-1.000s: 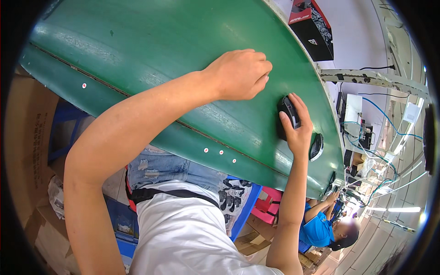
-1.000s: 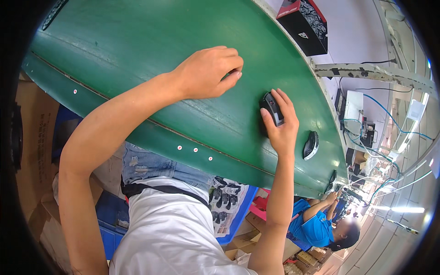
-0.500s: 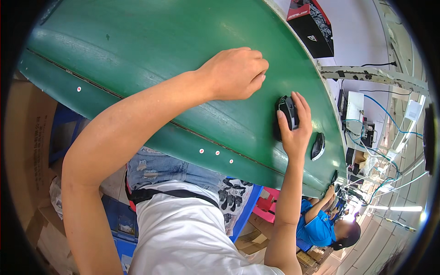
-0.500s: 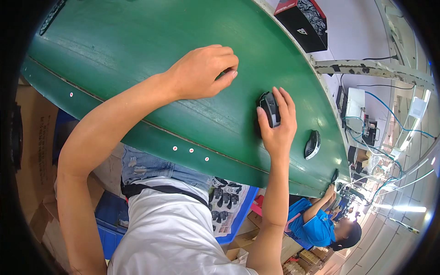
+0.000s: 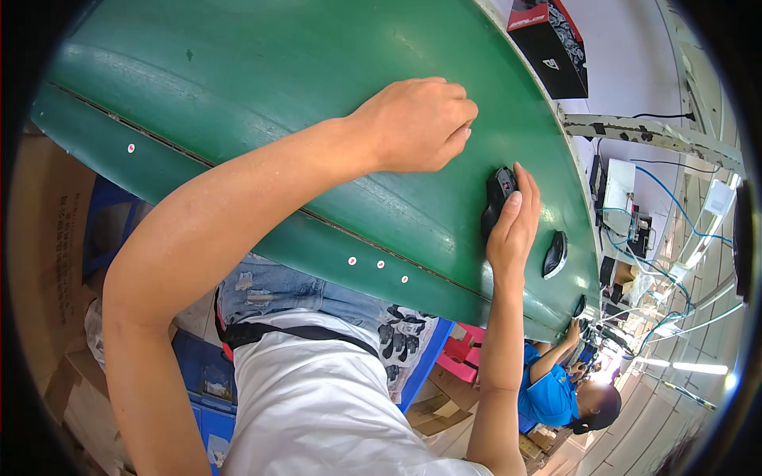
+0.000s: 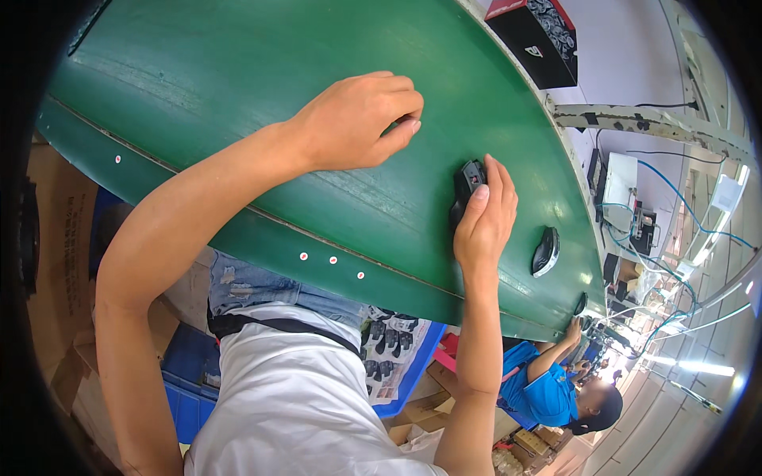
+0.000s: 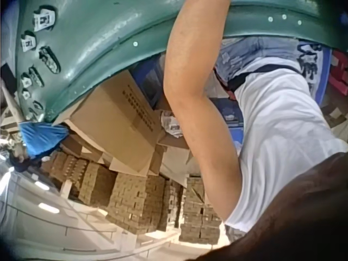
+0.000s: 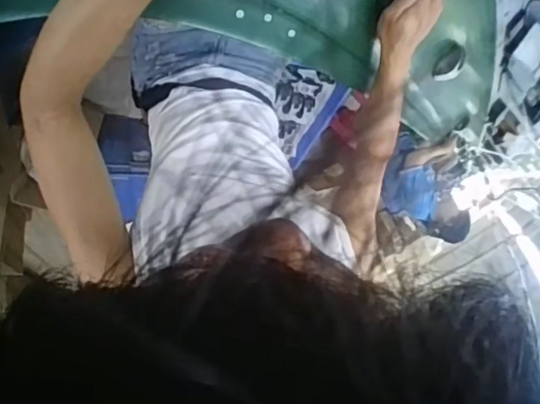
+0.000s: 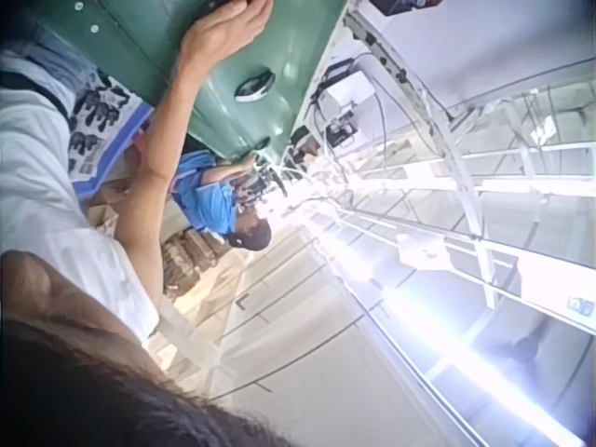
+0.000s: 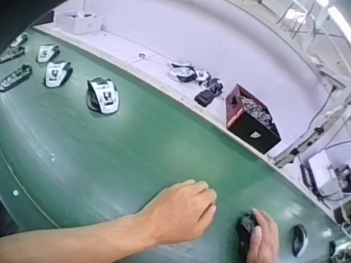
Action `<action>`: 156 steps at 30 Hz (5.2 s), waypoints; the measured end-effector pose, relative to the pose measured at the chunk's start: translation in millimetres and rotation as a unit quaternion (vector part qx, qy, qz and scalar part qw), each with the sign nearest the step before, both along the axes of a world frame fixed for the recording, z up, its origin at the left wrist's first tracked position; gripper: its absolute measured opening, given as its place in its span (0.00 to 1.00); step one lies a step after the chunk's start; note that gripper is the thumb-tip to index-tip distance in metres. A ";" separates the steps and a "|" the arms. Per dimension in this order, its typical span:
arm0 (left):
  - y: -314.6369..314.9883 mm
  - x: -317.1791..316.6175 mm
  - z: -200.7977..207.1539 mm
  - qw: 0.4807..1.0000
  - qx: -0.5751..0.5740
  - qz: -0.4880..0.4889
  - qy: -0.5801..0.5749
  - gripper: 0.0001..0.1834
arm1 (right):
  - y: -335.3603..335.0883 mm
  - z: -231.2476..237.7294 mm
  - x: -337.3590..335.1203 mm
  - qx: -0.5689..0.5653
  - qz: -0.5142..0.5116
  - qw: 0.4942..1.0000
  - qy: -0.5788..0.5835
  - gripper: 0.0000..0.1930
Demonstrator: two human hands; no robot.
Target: The person assembles computer mice on a conveyor line by installing scroll wheels onto the mouse base assemblies, attaching top covers, and sliding the assembled mice down the belt.
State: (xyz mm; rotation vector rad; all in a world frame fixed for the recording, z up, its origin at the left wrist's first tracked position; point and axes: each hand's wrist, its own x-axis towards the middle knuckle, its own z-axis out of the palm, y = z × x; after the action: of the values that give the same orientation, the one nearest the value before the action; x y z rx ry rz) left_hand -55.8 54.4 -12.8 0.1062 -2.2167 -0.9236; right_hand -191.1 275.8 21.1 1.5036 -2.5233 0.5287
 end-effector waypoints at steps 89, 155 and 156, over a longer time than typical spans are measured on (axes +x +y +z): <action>-47.5 7.3 22.0 0.980 -0.176 -0.038 -0.084 0.53 | -95.7 60.2 -13.8 -0.081 0.091 0.760 -0.638 0.16; 67.8 -2.1 37.3 0.965 -0.243 -0.066 -0.078 0.54 | 40.5 25.6 10.6 -0.177 0.063 0.972 -0.140 0.17; 64.2 0.5 35.3 0.961 -0.261 -0.053 -0.077 0.56 | 38.8 23.0 12.4 -0.173 0.059 0.973 -0.139 0.17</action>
State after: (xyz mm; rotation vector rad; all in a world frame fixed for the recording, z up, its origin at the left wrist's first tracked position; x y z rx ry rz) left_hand -55.3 118.6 22.5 -0.1960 -2.5573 -0.3647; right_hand -178.7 314.6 44.2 1.5385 -2.3688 1.2036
